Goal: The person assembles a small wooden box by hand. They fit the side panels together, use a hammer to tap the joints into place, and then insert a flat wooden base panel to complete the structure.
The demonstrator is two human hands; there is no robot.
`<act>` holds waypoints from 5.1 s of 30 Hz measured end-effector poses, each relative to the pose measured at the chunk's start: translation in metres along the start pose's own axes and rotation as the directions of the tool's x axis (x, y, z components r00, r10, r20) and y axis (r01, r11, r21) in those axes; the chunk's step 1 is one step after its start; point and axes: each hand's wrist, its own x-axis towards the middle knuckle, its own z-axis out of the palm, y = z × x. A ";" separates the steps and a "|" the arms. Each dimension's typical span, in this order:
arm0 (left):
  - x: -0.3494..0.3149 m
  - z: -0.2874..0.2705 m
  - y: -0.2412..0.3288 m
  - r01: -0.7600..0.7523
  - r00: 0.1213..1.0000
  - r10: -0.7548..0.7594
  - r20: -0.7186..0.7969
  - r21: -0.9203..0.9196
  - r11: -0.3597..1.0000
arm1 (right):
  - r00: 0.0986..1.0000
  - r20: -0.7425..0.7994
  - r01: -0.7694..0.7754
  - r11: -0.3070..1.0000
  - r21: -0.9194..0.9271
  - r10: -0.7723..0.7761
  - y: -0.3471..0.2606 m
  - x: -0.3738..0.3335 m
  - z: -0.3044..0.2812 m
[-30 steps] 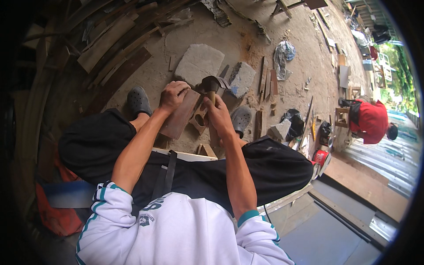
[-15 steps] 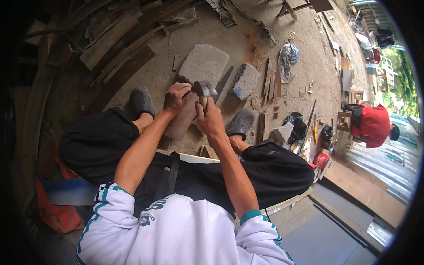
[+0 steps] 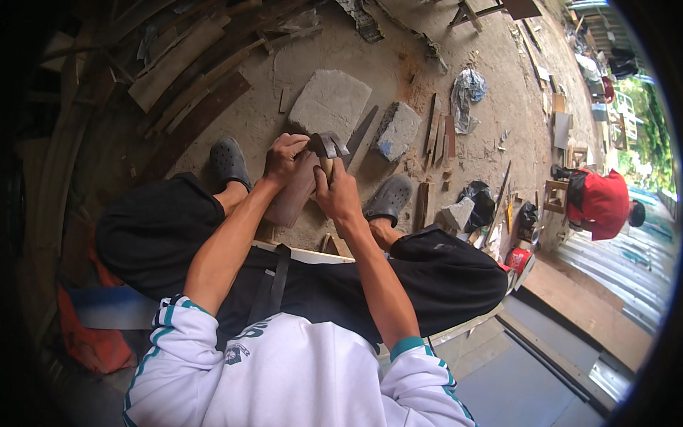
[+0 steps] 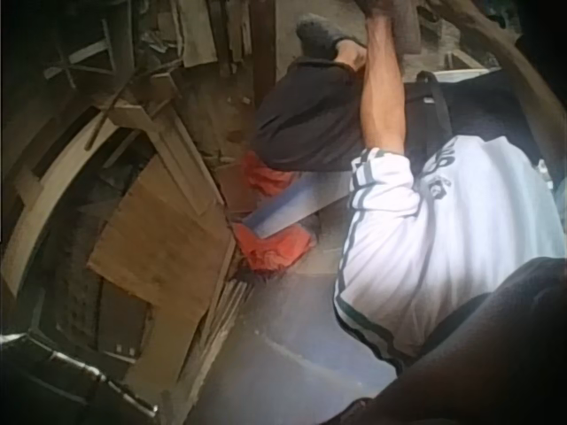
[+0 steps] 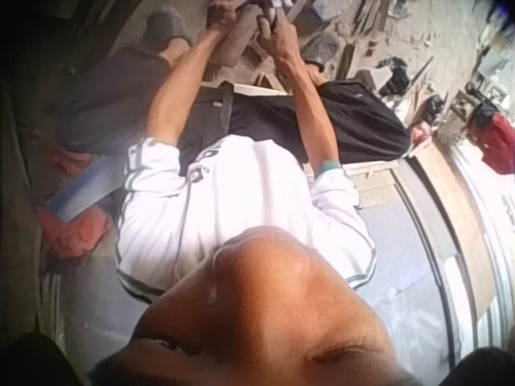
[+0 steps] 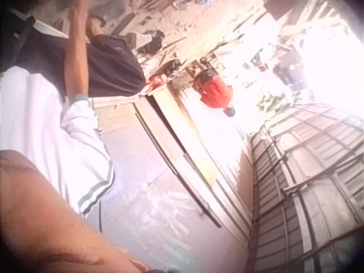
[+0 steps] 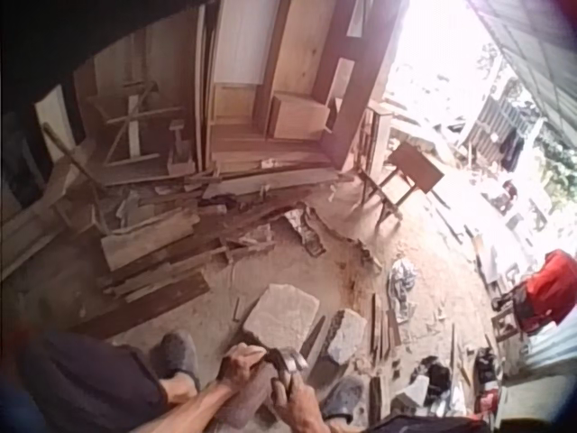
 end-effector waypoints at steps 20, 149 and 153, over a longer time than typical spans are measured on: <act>0.008 -0.005 0.011 0.069 0.998 -0.068 0.013 -0.069 0.995 | 0.996 -0.085 0.022 0.997 0.073 -0.016 -0.017 -0.004 -0.014; -0.026 0.009 0.008 0.683 0.730 -0.672 0.123 -0.096 0.724 | 0.995 0.070 -0.069 0.995 -0.075 0.075 0.012 0.013 0.012; -0.012 0.021 0.013 0.634 0.753 -0.658 -0.008 -0.262 0.728 | 0.996 -0.090 -0.017 0.999 0.035 0.020 0.008 0.010 -0.004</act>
